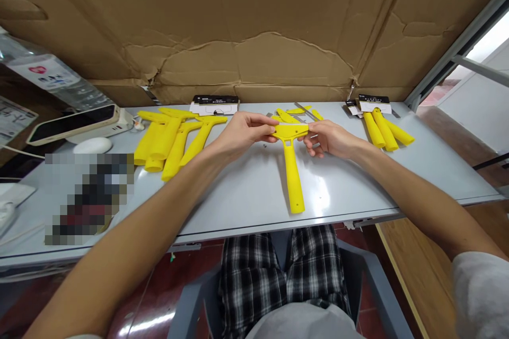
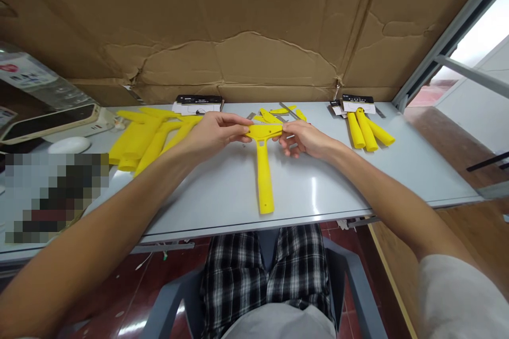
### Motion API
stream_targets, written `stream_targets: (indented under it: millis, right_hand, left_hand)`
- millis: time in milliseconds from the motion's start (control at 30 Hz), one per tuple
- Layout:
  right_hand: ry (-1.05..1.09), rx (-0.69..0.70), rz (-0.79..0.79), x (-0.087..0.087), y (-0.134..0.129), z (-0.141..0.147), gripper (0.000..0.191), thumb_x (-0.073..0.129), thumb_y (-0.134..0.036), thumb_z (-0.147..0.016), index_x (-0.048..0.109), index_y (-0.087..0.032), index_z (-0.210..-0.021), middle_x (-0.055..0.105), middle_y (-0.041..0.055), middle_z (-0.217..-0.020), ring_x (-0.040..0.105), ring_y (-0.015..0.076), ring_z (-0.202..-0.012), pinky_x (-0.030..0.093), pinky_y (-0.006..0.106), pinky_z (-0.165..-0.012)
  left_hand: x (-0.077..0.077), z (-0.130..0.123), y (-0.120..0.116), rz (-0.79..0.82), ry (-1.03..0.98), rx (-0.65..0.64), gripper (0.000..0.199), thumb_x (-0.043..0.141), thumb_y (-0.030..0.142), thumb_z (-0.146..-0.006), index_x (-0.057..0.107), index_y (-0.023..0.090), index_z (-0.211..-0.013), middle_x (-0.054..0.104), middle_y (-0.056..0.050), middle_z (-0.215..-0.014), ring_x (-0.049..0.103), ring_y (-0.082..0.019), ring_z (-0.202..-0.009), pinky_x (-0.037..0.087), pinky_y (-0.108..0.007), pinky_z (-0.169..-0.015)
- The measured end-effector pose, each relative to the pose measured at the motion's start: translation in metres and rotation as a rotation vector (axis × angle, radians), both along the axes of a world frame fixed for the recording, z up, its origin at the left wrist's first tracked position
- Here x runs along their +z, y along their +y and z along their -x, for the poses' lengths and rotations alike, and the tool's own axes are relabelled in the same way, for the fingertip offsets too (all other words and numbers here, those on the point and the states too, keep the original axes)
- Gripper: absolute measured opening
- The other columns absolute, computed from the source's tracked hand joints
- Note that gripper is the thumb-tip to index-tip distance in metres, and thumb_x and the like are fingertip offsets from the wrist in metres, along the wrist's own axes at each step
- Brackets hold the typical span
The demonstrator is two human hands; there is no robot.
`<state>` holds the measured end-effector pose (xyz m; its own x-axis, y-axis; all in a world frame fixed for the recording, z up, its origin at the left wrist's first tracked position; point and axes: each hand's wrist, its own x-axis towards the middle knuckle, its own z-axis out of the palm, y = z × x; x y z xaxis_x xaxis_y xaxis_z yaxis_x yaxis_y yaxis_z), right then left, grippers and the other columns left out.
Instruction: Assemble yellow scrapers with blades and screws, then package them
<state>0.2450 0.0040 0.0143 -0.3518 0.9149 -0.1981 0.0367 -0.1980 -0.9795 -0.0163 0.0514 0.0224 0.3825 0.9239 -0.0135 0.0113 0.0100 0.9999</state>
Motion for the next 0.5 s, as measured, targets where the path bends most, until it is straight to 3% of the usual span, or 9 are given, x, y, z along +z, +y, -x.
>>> stream_targets:
  millis: [133, 333, 433, 500]
  right_hand:
    - [-0.008, -0.013, 0.001, -0.0027, 0.0016, -0.0001, 0.045, 0.061, -0.059, -0.103, 0.069, -0.016, -0.093, 0.064, 0.0050, -0.072, 0.063, 0.0171, -0.058, 0.042, 0.026, -0.042]
    - [-0.105, -0.025, -0.078, -0.0027, -0.0040, 0.0050, 0.029, 0.069, -0.037, -0.103, 0.063, -0.018, -0.082, 0.062, 0.0036, -0.074, 0.063, 0.0141, -0.059, 0.041, 0.024, -0.043]
    - [-0.077, -0.042, -0.053, -0.0032, -0.0044, 0.0057, 0.027, 0.068, -0.036, -0.105, 0.064, -0.018, -0.085, 0.058, 0.0021, -0.073, 0.063, 0.0139, -0.060, 0.040, 0.024, -0.043]
    - [-0.063, -0.045, -0.053, -0.0038, -0.0039, 0.0051, 0.028, 0.068, -0.037, -0.105, 0.064, -0.018, -0.085, 0.058, 0.0021, -0.075, 0.063, 0.0136, -0.060, 0.039, 0.024, -0.043]
  left_hand:
    - [0.0023, -0.0008, -0.0021, -0.002, 0.018, -0.017, 0.011, 0.087, 0.012, -0.080, 0.083, 0.011, -0.090, 0.081, -0.012, -0.090, 0.078, -0.018, -0.071, 0.069, -0.038, -0.088]
    - [0.0052, 0.0011, -0.0064, -0.014, 0.024, -0.044, 0.052, 0.082, 0.008, -0.081, 0.068, 0.020, -0.130, 0.075, 0.000, -0.075, 0.079, -0.019, -0.069, 0.065, -0.034, -0.079]
    - [0.0042, -0.0017, -0.0073, 0.021, -0.014, 0.003, 0.052, 0.084, 0.008, -0.081, 0.067, 0.019, -0.129, 0.076, -0.001, -0.077, 0.078, -0.018, -0.069, 0.065, -0.034, -0.082]
    - [0.0026, -0.0050, -0.0069, 0.066, -0.054, 0.024, 0.041, 0.085, 0.012, -0.083, 0.070, 0.015, -0.121, 0.079, -0.007, -0.083, 0.076, -0.017, -0.068, 0.065, -0.033, -0.081]
